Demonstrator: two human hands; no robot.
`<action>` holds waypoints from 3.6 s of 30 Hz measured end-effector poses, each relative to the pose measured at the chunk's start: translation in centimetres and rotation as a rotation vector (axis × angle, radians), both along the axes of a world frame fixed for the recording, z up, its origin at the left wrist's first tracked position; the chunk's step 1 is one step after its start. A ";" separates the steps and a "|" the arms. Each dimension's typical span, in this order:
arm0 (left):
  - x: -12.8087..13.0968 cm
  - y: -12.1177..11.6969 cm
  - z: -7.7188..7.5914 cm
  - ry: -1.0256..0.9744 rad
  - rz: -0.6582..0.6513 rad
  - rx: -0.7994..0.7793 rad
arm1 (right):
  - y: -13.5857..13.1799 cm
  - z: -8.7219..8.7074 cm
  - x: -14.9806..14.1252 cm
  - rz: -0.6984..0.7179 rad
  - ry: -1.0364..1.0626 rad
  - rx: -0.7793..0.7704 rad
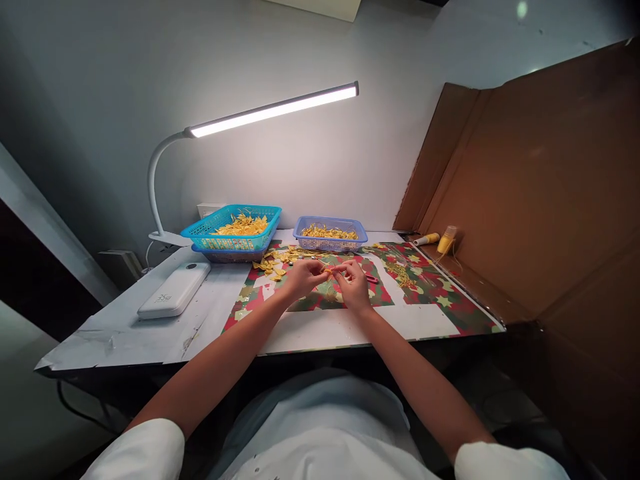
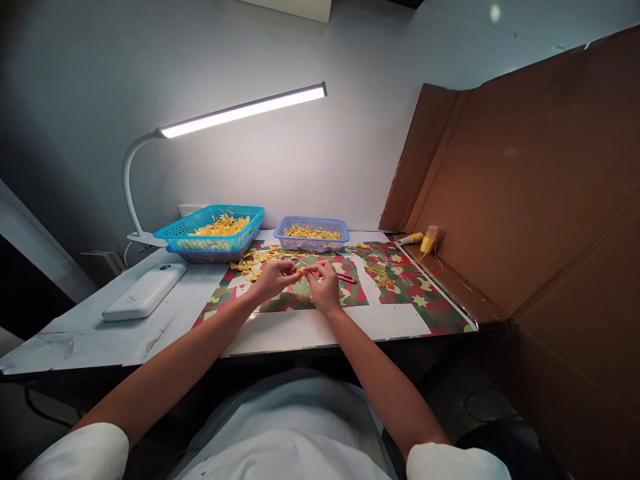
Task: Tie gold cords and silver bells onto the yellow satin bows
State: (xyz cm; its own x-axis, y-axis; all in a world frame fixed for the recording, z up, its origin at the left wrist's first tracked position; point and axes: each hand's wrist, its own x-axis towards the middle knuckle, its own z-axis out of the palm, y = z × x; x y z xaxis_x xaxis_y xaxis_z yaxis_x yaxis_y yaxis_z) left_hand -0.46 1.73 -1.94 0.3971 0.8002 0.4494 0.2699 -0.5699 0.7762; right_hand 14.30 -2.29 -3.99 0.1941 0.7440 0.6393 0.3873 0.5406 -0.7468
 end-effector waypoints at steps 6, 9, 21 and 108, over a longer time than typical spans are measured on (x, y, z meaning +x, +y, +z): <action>0.0 0.2 0.1 0.002 -0.001 -0.092 | -0.5 0.6 0.1 -0.014 -0.012 0.074; -0.2 0.6 0.1 0.015 0.023 -0.132 | -0.9 1.2 0.4 0.000 0.064 0.092; -1.1 1.5 -0.2 0.033 0.086 -0.256 | -0.9 3.3 2.9 0.237 0.614 0.091; -1.4 3.1 -0.1 -0.578 -0.005 -0.701 | 6.4 0.0 -2.3 0.040 -0.264 0.006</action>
State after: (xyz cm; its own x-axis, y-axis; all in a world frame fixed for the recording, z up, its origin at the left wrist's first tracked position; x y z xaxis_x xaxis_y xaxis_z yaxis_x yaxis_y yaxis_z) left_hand -1.85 4.83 -2.06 0.2653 0.9641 -0.0095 -0.2709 0.0840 0.9589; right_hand 12.04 4.11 -4.00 -0.0095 0.7436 0.6686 0.5470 0.5635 -0.6190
